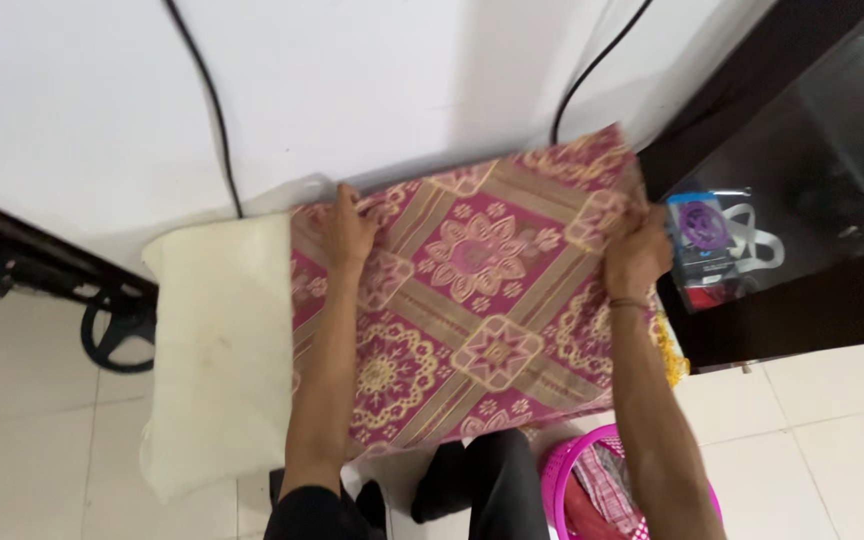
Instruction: The person folds a large patterned textile with yellow fringe on a padded surface. They smooth the fabric, fold it in half multiple times, and align the edges to create a compact rectangular bundle.
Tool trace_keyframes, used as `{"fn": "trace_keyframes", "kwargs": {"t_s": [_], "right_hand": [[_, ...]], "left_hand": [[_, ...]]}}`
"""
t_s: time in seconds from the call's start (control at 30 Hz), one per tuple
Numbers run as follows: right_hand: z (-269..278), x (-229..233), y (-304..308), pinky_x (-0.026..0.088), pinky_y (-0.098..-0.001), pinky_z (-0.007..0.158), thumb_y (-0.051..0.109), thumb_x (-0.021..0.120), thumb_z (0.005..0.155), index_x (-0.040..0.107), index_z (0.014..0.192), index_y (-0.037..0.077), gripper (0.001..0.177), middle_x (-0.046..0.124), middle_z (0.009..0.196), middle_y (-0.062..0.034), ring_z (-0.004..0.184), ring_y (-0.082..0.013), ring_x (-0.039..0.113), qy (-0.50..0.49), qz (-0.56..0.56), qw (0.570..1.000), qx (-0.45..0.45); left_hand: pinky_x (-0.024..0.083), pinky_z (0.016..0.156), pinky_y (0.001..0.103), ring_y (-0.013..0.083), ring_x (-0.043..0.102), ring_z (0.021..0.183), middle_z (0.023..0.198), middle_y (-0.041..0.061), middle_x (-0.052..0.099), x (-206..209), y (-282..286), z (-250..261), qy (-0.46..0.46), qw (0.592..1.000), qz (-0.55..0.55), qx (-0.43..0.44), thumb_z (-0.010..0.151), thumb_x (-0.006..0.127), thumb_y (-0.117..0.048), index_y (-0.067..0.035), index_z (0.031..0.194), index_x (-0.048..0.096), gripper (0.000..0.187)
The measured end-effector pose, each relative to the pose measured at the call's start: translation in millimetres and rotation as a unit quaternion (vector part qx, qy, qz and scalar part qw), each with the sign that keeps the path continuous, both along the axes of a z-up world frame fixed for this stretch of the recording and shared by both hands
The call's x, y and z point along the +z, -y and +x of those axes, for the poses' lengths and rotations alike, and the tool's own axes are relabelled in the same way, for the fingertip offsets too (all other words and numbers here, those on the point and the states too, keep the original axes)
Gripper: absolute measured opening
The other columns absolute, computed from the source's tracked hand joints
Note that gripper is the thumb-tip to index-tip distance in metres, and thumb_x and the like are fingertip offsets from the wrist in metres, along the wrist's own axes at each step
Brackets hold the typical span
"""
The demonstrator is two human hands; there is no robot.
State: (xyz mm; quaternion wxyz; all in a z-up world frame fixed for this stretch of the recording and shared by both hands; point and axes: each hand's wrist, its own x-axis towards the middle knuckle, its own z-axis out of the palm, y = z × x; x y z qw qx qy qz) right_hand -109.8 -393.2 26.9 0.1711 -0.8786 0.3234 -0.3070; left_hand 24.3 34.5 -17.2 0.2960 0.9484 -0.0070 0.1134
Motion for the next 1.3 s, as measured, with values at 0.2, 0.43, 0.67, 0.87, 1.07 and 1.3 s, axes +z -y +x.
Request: {"fn": "trace_keyframes", "kwargs": {"t_s": [0.2, 0.43, 0.67, 0.87, 1.07, 1.3], "right_hand": [[6, -12, -9, 0.053, -0.0585, 0.072, 0.044, 0.060, 0.103, 0.060, 0.115, 0.012, 0.034, 0.073, 0.096, -0.0223, 0.087, -0.0474, 0.069, -0.161, -0.015, 0.987, 0.017], [-4, -25, -12, 0.054, -0.0548, 0.074, 0.040, 0.063, 0.102, 0.048, 0.127, 0.005, 0.045, 0.072, 0.090, -0.0248, 0.085, -0.0452, 0.070, -0.091, 0.034, 0.992, 0.076], [-12, -58, -22, 0.054, -0.0506, 0.082, 0.035, 0.065, 0.109, 0.058, 0.119, 0.003, 0.035, 0.072, 0.105, -0.0190, 0.095, -0.0380, 0.070, -0.075, -0.072, 0.994, 0.030], [-3, -52, -8, 0.044, -0.0594, 0.095, 0.036, 0.067, 0.098, 0.057, 0.124, 0.001, 0.044, 0.069, 0.114, -0.0227, 0.110, -0.0432, 0.063, -0.102, -0.056, 0.992, 0.046], [-37, -57, -43, 0.035, -0.0640, 0.094, 0.049, 0.071, 0.094, 0.054, 0.116, -0.004, 0.060, 0.060, 0.120, -0.0301, 0.117, -0.0485, 0.050, -0.080, -0.116, 0.986, -0.086], [-35, -57, -49, 0.034, -0.0614, 0.109, 0.028, 0.064, 0.098, 0.056, 0.127, 0.000, 0.040, 0.057, 0.133, -0.0259, 0.130, -0.0463, 0.048, -0.117, -0.032, 0.986, -0.116]], "left_hand": [[0.052, 0.098, 0.054, 0.0371, 0.059, 0.119, 0.137, 0.023, 0.050, 11, -43, -23, -0.025, 0.996, -0.079, 0.036, 0.106, 0.066, -0.035, -0.006, 0.128, 0.054, 0.039], [0.046, 0.092, 0.056, 0.0392, 0.057, 0.113, 0.124, 0.023, 0.056, 9, -52, -69, -0.059, 0.959, 0.098, 0.258, 0.095, 0.069, -0.040, 0.001, 0.126, 0.055, 0.053], [0.053, 0.077, 0.060, 0.0419, 0.068, 0.099, 0.121, 0.016, 0.061, 29, -51, -77, -0.019, 0.963, -0.082, 0.255, 0.101, 0.057, -0.041, -0.008, 0.122, 0.054, 0.039], [0.055, 0.081, 0.056, 0.0418, 0.069, 0.099, 0.117, 0.020, 0.066, 2, -68, -68, -0.067, 0.970, -0.084, 0.220, 0.102, 0.053, -0.039, -0.006, 0.119, 0.057, 0.037], [0.058, 0.081, 0.046, 0.0358, 0.075, 0.092, 0.096, 0.020, 0.075, -43, -109, -66, -0.028, 0.973, -0.205, 0.101, 0.097, 0.068, -0.029, -0.001, 0.103, 0.066, 0.028], [0.056, 0.074, 0.039, 0.0279, 0.078, 0.083, 0.092, 0.014, 0.079, -25, -101, -88, -0.052, 0.928, -0.313, 0.194, 0.090, 0.074, -0.022, -0.006, 0.105, 0.065, 0.024]]}}
